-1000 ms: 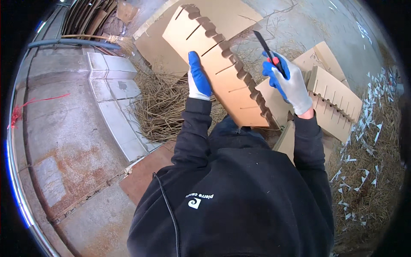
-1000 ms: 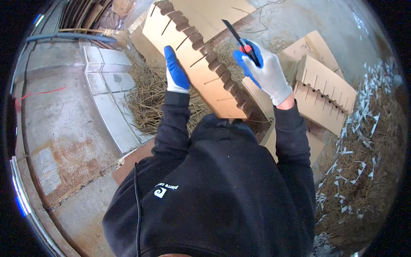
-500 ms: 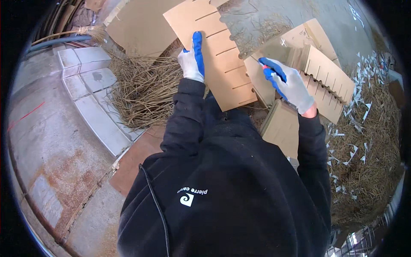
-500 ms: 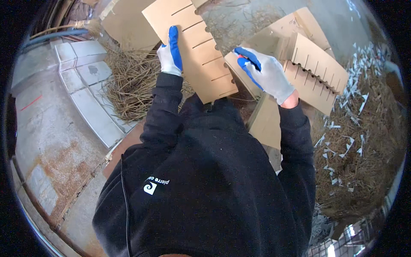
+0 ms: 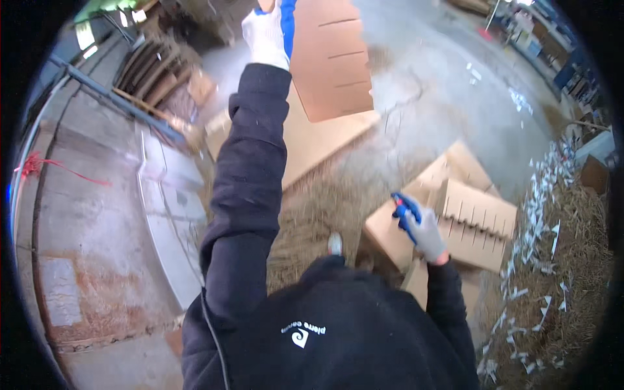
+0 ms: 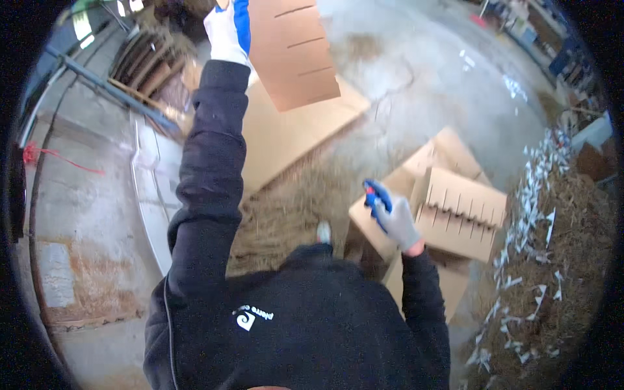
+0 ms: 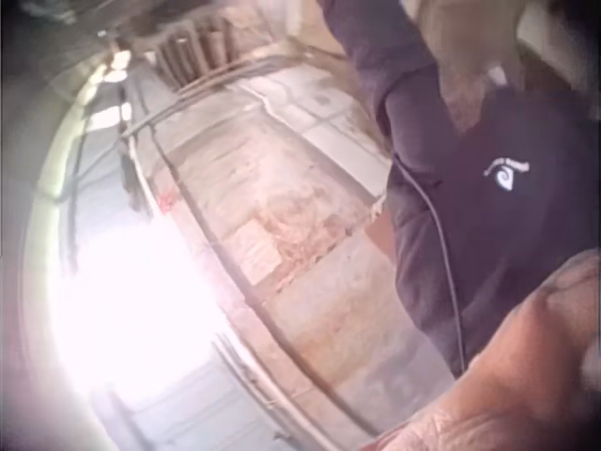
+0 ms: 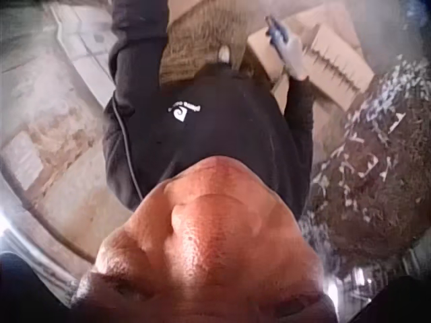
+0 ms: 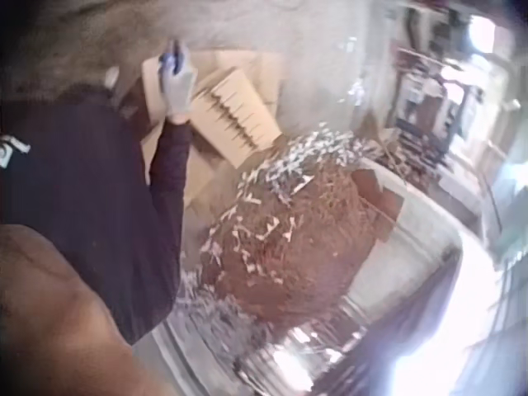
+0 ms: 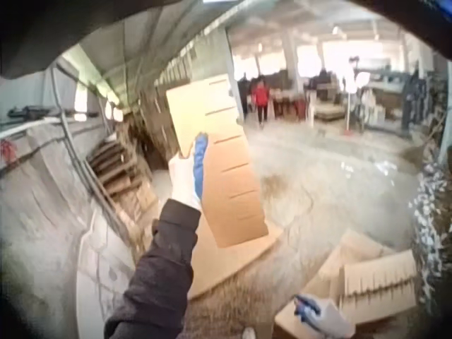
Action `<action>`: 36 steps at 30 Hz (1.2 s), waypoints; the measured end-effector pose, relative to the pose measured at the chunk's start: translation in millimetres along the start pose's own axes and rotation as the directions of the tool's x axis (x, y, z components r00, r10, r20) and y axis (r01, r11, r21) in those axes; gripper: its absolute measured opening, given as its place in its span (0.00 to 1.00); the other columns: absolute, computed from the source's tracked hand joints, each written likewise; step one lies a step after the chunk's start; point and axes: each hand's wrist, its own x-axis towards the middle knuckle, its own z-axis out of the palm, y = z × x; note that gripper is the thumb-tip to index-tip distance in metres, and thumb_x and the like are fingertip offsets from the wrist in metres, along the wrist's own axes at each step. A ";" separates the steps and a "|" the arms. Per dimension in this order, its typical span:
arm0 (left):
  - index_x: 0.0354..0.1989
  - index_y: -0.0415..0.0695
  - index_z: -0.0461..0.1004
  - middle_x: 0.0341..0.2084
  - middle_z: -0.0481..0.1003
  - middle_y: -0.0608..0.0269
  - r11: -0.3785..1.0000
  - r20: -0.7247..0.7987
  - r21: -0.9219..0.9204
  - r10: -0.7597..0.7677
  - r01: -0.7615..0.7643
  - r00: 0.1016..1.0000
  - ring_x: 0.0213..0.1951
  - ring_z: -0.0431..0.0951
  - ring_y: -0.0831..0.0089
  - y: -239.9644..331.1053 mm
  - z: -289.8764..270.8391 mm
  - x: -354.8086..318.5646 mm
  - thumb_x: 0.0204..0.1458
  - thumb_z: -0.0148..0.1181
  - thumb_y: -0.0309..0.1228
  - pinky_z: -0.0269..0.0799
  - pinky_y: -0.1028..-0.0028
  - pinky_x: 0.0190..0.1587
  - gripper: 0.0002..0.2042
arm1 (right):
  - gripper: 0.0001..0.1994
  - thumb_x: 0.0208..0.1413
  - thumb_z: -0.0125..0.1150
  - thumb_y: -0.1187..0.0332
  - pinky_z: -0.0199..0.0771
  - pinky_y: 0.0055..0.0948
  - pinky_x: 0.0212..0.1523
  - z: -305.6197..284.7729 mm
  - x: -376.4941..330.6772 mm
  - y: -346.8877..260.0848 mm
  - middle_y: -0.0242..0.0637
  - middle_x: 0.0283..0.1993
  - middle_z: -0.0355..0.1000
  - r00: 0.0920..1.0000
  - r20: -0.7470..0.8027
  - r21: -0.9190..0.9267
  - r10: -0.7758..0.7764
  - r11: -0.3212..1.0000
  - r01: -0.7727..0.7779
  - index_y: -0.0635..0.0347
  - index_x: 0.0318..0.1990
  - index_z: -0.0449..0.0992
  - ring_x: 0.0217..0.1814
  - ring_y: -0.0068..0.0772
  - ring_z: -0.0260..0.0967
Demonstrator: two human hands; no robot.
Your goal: Cutting and trimming cardboard inserts using a utility knife on the floor of a factory.
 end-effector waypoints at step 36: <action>0.52 0.31 0.78 0.47 0.81 0.57 0.721 0.360 0.166 -0.680 0.673 0.639 0.44 0.79 0.77 -15.9 41.9 -202.0 0.58 0.67 0.43 0.73 0.74 0.47 0.25 | 0.21 0.70 0.52 0.54 0.74 0.23 0.30 -4.8 -54.8 89.1 0.36 0.37 0.76 0.780 -0.311 0.843 0.543 0.536 -0.036 0.55 0.63 0.68 0.29 0.23 0.71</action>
